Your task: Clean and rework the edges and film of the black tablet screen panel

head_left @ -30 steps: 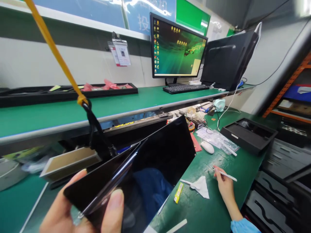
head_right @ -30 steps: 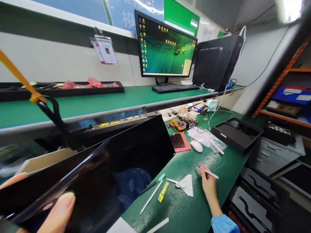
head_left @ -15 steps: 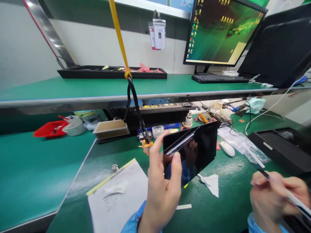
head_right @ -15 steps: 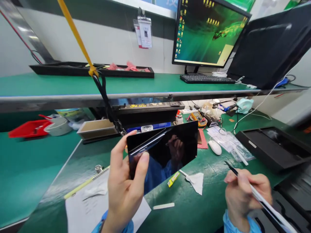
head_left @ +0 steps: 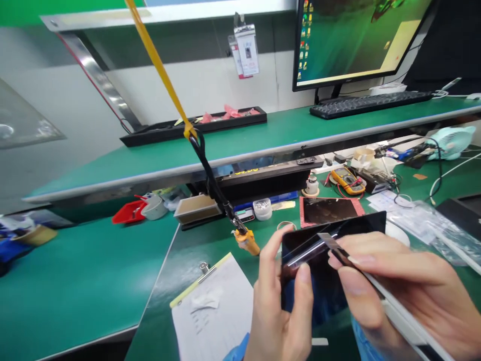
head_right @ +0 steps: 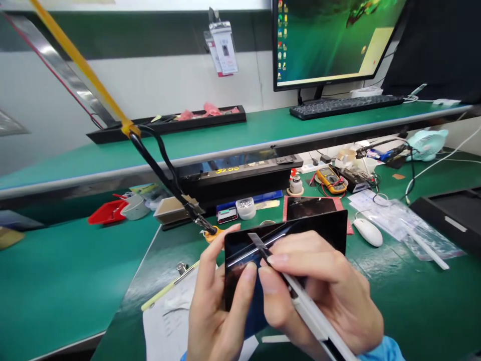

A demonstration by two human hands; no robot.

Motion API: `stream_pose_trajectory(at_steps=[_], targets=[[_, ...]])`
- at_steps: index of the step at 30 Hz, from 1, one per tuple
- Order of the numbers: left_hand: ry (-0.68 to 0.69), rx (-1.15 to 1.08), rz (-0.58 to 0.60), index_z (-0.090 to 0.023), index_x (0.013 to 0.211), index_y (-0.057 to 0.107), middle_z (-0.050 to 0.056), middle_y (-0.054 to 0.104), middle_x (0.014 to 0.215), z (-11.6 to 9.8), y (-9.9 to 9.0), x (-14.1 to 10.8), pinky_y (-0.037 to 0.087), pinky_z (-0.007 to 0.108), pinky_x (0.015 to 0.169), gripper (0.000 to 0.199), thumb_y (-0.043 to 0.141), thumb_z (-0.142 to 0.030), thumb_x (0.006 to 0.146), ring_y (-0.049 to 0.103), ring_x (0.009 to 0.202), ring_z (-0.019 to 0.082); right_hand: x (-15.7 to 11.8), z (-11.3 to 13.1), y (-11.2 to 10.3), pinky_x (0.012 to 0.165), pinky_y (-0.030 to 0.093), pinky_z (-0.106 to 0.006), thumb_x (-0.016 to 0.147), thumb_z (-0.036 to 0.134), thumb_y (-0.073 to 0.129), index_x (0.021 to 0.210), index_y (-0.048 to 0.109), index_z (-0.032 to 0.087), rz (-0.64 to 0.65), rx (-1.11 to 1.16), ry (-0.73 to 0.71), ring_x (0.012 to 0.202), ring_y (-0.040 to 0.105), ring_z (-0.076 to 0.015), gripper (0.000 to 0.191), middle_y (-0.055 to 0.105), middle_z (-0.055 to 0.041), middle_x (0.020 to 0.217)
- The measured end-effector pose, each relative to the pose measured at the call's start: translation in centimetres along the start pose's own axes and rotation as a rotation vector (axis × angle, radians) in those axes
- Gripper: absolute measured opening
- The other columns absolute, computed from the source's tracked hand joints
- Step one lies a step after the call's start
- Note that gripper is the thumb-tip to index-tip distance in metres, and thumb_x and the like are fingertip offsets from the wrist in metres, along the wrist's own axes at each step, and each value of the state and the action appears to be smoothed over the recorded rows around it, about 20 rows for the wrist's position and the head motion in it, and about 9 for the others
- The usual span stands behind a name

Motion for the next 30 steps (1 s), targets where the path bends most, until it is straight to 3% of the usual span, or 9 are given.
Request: stream_pose_trajectory(at_steps=[2,4,8,13,16,20,26,30], targets=[[-0.025,0.037,-0.007,-0.038,0.164,0.075,0.005,0.091,0.153,-0.2,0.0,-0.1,0.072,0.032,0.112,0.041,0.071,-0.050,0.125,0.092,0.131,0.025,0.4,-0.4,0.5,0.105,0.078,-0.032,0.104,0.005,0.084,0.121,0.078,0.025,0.035,0.032,-0.016,0.104,0.094,-0.0212,0.027,0.092,-0.0001,0.107],[-0.055,0.077,-0.012,-0.042,0.165,0.075,0.001,0.093,0.149,-0.6,-0.1,-0.2,0.070,0.028,0.111,0.039,0.071,-0.046,0.126,0.092,0.129,0.022,0.3,-0.6,0.8,0.113,0.078,-0.036,0.106,0.009,0.084,0.120,0.078,0.026,0.029,0.016,0.015,0.113,0.095,-0.0246,0.023,0.092,-0.0002,0.107],[-0.121,0.100,-0.007,-0.049,0.164,0.074,-0.007,0.095,0.145,-1.3,-0.2,-0.1,0.067,0.020,0.111,0.041,0.073,-0.036,0.126,0.093,0.125,0.015,-0.3,-0.6,1.2,0.112,0.079,-0.035,0.111,0.013,0.081,0.119,0.078,0.027,0.028,-0.018,0.085,0.123,0.094,-0.0285,0.017,0.093,-0.0025,0.107],[-0.142,0.141,0.013,-0.047,0.164,0.077,-0.005,0.091,0.154,-1.2,-0.5,-0.1,0.068,0.020,0.108,0.044,0.075,-0.028,0.124,0.092,0.123,0.016,0.2,-0.5,1.3,0.116,0.079,-0.039,0.109,0.012,0.080,0.117,0.076,0.026,0.124,-0.066,0.062,0.116,0.095,-0.0277,0.017,0.092,-0.0001,0.103],[-0.135,0.137,0.030,-0.052,0.164,0.076,-0.007,0.092,0.153,-1.1,-0.7,-0.1,0.068,0.020,0.108,0.046,0.076,-0.031,0.123,0.092,0.126,0.017,0.1,-0.5,1.3,0.118,0.075,-0.028,0.110,0.012,0.078,0.118,0.076,0.026,0.133,-0.051,0.071,0.124,0.093,-0.0222,0.016,0.093,0.0015,0.109],[-0.132,0.091,0.022,-0.045,0.165,0.077,0.000,0.092,0.152,-1.1,-0.6,0.0,0.073,0.030,0.112,0.043,0.076,-0.035,0.123,0.092,0.133,0.026,-0.4,-0.5,1.3,0.114,0.072,-0.018,0.112,0.013,0.079,0.121,0.077,0.025,0.150,-0.035,0.088,0.128,0.091,-0.0161,0.015,0.094,0.0022,0.120],[-0.117,0.059,0.036,-0.045,0.163,0.079,0.003,0.093,0.148,-0.6,-0.9,0.5,0.078,0.039,0.106,0.041,0.077,-0.041,0.122,0.094,0.128,0.031,-0.1,-0.4,1.3,0.114,0.078,-0.033,0.116,0.019,0.080,0.122,0.076,0.027,0.180,-0.041,0.078,0.126,0.093,-0.0256,0.010,0.094,-0.0006,0.113],[-0.071,0.092,0.047,-0.039,0.161,0.082,0.007,0.089,0.158,0.0,-3.9,2.0,0.077,0.036,0.110,0.041,0.080,-0.040,0.120,0.092,0.133,0.030,-0.1,0.2,-0.9,0.115,0.078,-0.034,0.110,0.019,0.086,0.121,0.081,0.030,0.163,-0.078,0.133,0.114,0.095,-0.0250,0.016,0.094,0.0019,0.111]])
Point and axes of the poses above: each hand's wrist, its own x-axis towards the middle knuckle, its own y-axis out of the palm, z = x × y, the point moved 1 cm from there along x, towards the middle knuckle
